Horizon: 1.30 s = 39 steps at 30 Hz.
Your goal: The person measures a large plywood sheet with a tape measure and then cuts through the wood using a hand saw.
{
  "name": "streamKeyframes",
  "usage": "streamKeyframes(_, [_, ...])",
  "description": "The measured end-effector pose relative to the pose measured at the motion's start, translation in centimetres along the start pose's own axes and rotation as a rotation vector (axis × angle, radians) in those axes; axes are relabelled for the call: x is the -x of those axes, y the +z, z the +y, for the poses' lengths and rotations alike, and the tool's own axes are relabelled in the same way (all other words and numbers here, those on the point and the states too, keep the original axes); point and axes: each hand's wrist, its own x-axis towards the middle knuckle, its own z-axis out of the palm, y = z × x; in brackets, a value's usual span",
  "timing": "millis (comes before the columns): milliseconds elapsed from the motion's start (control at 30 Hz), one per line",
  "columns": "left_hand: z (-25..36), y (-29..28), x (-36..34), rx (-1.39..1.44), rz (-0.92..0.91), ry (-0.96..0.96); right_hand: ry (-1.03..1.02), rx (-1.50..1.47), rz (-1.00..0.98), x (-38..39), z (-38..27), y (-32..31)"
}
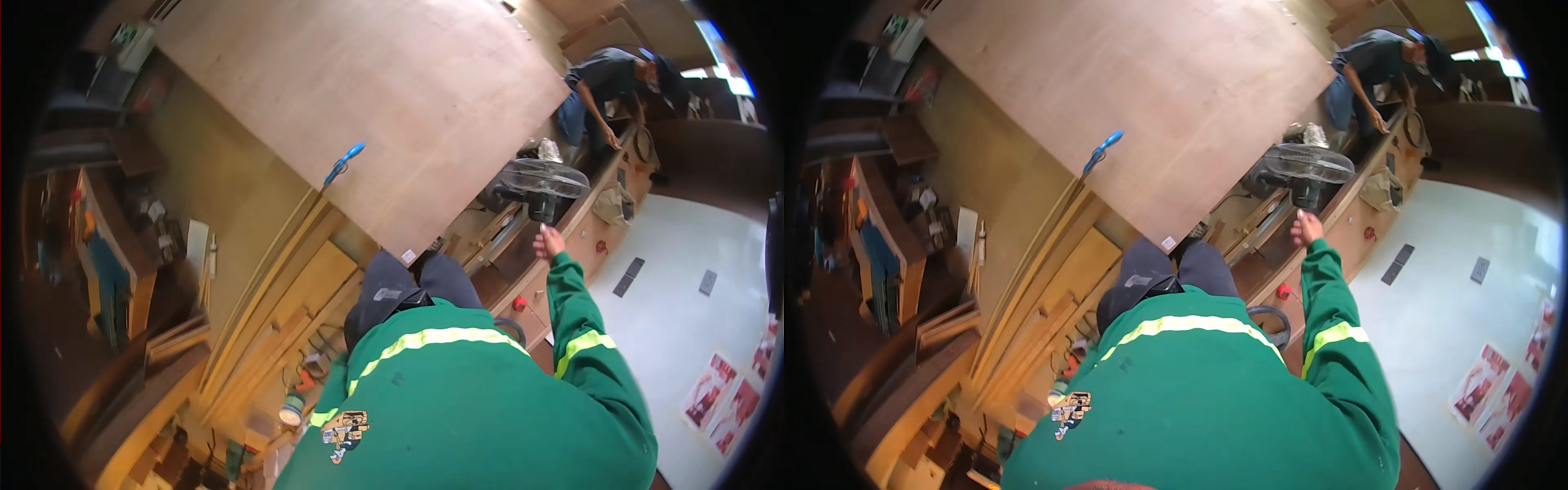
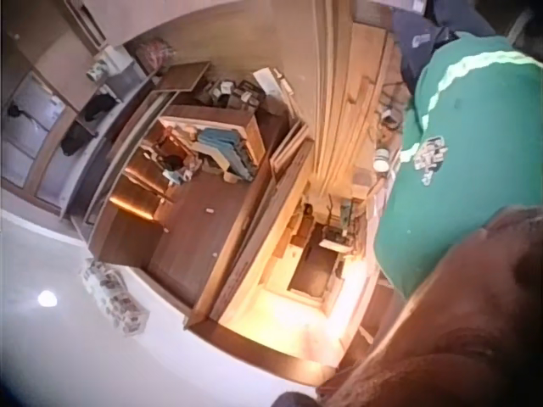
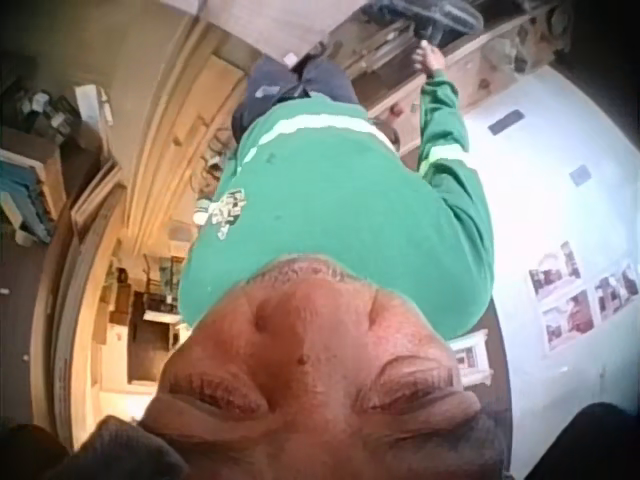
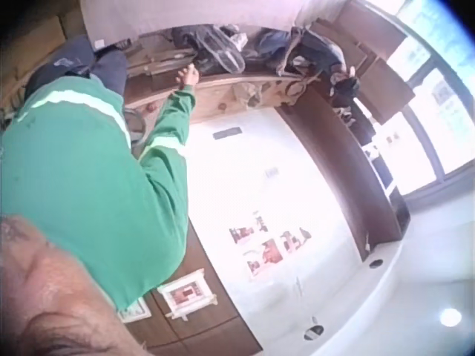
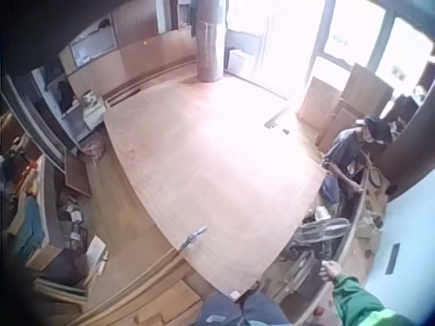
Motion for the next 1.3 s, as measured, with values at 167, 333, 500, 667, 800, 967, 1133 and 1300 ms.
streamKeyframes(167, [-7.0, 1.1, -0.3, 0.002, -0.068, -0.304, -0.354, 0.344, -0.036, 3.3, -8.4, 1.0])
streamKeyframes(333, [-1.0, 2.0, -3.1, 0.072, -0.070, -0.222, -0.351, 0.609, 0.012, 2.9, -6.7, 1.1])
streamKeyframes(500, [12.3, 5.6, -1.4, 0.112, -0.041, 0.180, 0.210, 0.056, 0.238, 1.5, -3.3, -4.8])
streamKeyframes(667, [16.8, 7.5, 1.6, -0.012, 0.018, 0.269, 0.293, -0.107, 0.376, -4.9, 1.5, -10.4])
streamKeyframes(800, [13.3, 9.0, 4.2, -0.263, 0.068, 0.046, 0.117, 0.192, 0.465, -14.0, 8.4, -14.2])
streamKeyframes(967, [11.0, 11.7, 9.1, -0.658, 0.074, -0.164, 0.171, -0.394, 0.467, -19.3, 5.7, -12.6])
streamKeyframes(1133, [11.9, 13.8, 8.8, -0.997, -0.113, 0.006, 0.202, -0.994, 0.326, -22.2, 2.4, -10.2])
streamKeyframes(1300, [16.7, 20.2, 8.7, -0.676, -0.015, -0.068, 0.161, -1.358, 0.279, -24.0, 1.2, -9.9])
